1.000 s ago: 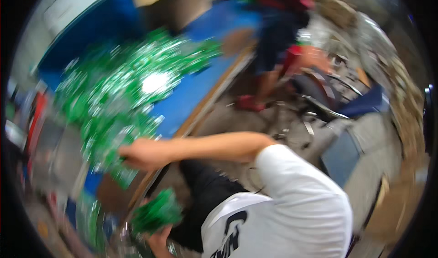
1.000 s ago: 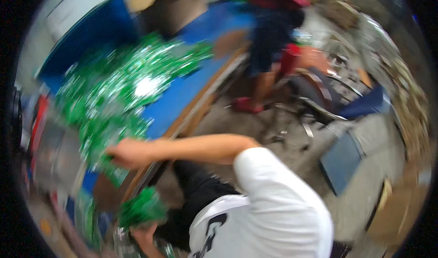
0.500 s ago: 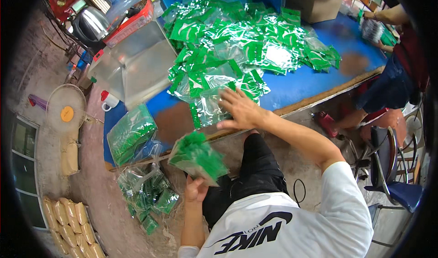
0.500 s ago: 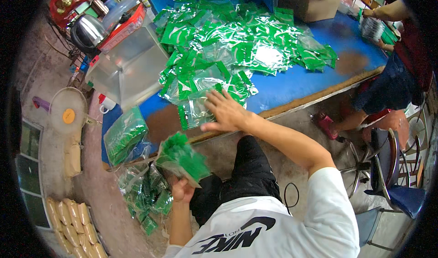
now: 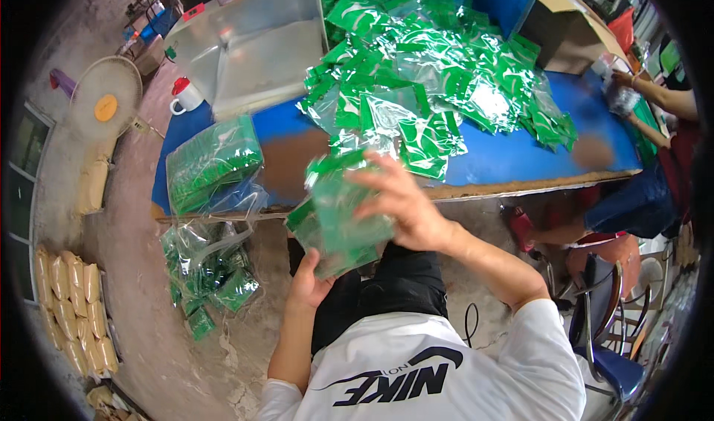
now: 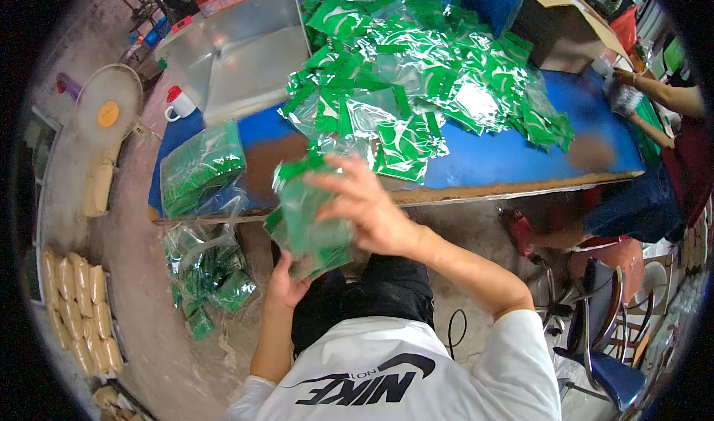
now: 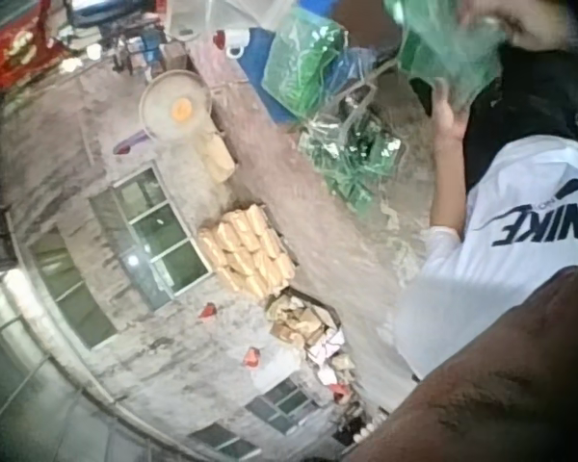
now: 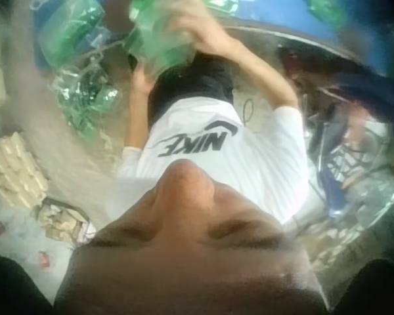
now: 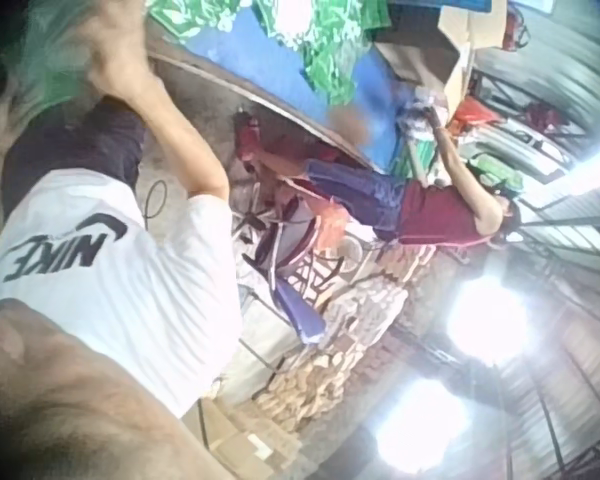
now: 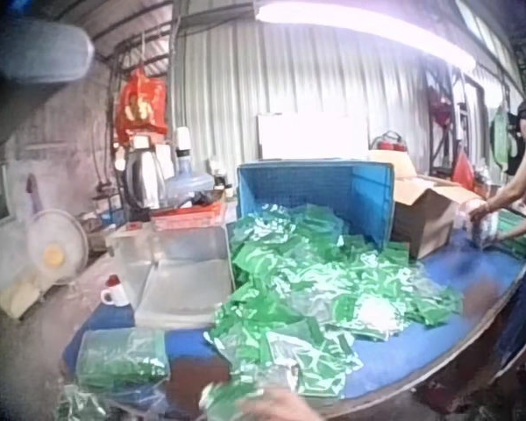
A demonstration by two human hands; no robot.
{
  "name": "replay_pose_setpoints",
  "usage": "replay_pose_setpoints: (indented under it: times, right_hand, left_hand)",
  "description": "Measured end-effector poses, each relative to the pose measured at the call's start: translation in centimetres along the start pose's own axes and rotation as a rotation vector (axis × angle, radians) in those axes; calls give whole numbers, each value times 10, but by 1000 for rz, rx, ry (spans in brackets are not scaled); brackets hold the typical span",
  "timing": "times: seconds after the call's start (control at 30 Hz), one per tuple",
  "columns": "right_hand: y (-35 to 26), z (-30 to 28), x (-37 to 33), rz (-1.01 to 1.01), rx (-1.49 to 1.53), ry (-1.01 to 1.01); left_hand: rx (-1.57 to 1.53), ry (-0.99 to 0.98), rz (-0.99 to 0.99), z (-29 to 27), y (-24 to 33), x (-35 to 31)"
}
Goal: The person gathers green packets from a table pile, stacks them together, and inserts the stacks into clear plastic bags by hand.
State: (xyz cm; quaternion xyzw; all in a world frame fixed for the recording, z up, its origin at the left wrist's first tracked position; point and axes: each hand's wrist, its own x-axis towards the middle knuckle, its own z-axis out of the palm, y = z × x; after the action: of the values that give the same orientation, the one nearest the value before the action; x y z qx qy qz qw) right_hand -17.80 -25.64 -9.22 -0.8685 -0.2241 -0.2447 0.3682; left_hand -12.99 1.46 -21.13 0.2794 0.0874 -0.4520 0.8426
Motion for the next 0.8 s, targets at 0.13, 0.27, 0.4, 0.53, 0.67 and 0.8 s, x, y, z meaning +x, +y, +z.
replay_pose_setpoints:
  times: [0.13, 0.27, 0.4, 0.53, 0.67, 0.8]
  right_hand:
    - [5, 33, -3, -66, -119, -282]
    - [47, 22, 2, 186, -549, -110]
    - [45, 39, -19, 224, -539, -176]
    - [38, 59, -22, 110, -236, -176]
    - [66, 10, -9, 503, -608, 306]
    - [116, 0, -7, 759, -781, 178]
  left_hand:
    - [-140, -91, -5, -14, -12, 10]
    - [260, 50, 242, 8, -10, 5]
    - [-71, -184, 184, 4, -11, 5]
    - [-145, -153, 155, 10, -26, 18]
    - [-69, 61, 221, 14, -31, 32]
    - [62, 33, 207, 8, -21, 22]
